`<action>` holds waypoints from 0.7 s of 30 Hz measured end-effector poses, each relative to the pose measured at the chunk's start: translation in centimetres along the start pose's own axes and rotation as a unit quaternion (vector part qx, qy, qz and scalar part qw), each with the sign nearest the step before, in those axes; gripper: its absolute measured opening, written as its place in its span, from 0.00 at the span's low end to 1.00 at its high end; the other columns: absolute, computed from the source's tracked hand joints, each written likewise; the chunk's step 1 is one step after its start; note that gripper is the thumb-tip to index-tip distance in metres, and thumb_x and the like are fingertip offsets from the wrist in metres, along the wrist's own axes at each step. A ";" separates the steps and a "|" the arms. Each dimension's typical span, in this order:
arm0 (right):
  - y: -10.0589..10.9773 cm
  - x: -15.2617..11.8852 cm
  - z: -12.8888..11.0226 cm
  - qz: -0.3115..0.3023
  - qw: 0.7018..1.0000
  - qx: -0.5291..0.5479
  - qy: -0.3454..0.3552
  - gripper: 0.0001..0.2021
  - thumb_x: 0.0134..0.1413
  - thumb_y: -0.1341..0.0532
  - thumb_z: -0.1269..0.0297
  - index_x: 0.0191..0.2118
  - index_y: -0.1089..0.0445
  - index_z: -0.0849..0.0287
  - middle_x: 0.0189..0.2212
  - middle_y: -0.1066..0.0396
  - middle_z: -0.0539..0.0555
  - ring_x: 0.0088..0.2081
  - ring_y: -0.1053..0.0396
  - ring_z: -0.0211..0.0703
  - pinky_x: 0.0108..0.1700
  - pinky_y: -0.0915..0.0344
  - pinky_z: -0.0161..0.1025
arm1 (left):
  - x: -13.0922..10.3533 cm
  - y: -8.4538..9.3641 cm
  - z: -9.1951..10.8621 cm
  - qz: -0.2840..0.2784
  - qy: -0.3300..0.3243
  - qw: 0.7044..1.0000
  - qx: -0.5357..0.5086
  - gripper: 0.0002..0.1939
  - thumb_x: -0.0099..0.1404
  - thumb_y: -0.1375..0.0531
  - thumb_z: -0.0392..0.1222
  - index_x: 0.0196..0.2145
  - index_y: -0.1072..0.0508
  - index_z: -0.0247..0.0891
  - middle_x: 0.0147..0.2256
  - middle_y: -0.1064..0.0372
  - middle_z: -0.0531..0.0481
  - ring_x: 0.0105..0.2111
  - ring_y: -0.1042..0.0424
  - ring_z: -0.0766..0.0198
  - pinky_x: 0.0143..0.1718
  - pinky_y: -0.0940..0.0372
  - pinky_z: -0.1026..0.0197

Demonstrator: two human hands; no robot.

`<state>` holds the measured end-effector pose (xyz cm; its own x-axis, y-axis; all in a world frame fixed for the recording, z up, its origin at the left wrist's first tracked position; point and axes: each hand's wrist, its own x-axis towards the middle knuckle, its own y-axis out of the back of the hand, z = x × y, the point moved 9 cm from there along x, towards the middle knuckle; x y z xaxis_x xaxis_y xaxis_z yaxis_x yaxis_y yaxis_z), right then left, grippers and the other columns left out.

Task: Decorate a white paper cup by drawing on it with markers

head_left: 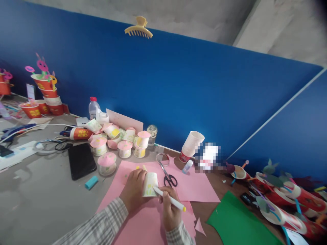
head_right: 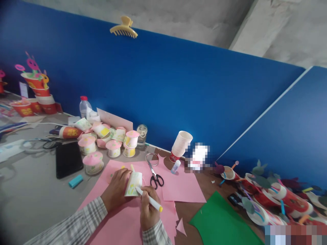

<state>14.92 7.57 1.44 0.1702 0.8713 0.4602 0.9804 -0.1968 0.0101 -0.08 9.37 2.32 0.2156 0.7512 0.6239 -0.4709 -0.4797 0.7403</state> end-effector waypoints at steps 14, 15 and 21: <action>0.7 0.2 1.0 0.039 0.998 0.036 -0.044 0.15 0.50 0.48 0.59 0.21 0.31 0.58 0.11 0.39 0.45 0.14 0.41 0.40 0.18 0.42 0.33 | -0.2 -0.1 -0.5 0.004 0.021 1.000 -0.004 0.34 0.43 0.41 0.61 0.44 0.42 0.40 0.38 0.38 0.48 0.40 0.38 0.53 0.40 0.37 0.50; 0.6 0.2 0.9 0.034 0.998 0.030 -0.041 0.15 0.50 0.49 0.60 0.21 0.31 0.57 0.12 0.39 0.45 0.15 0.41 0.40 0.19 0.42 0.33 | -0.2 -0.1 -0.5 0.005 0.021 1.000 -0.004 0.34 0.43 0.41 0.61 0.44 0.43 0.40 0.38 0.38 0.48 0.41 0.38 0.53 0.41 0.38 0.50; 0.6 0.2 0.2 0.032 0.999 0.012 -0.027 0.15 0.50 0.50 0.60 0.21 0.31 0.57 0.12 0.39 0.45 0.14 0.41 0.41 0.18 0.42 0.32 | -0.3 -0.4 -0.7 -0.004 0.036 0.999 -0.014 0.35 0.43 0.41 0.61 0.44 0.43 0.41 0.39 0.38 0.49 0.42 0.38 0.52 0.42 0.38 0.49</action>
<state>15.53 7.76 1.39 0.2370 0.8807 0.4102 0.9694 -0.2422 -0.0401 -0.60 9.68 1.71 0.1567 0.7861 0.5979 -0.4932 -0.4622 0.7370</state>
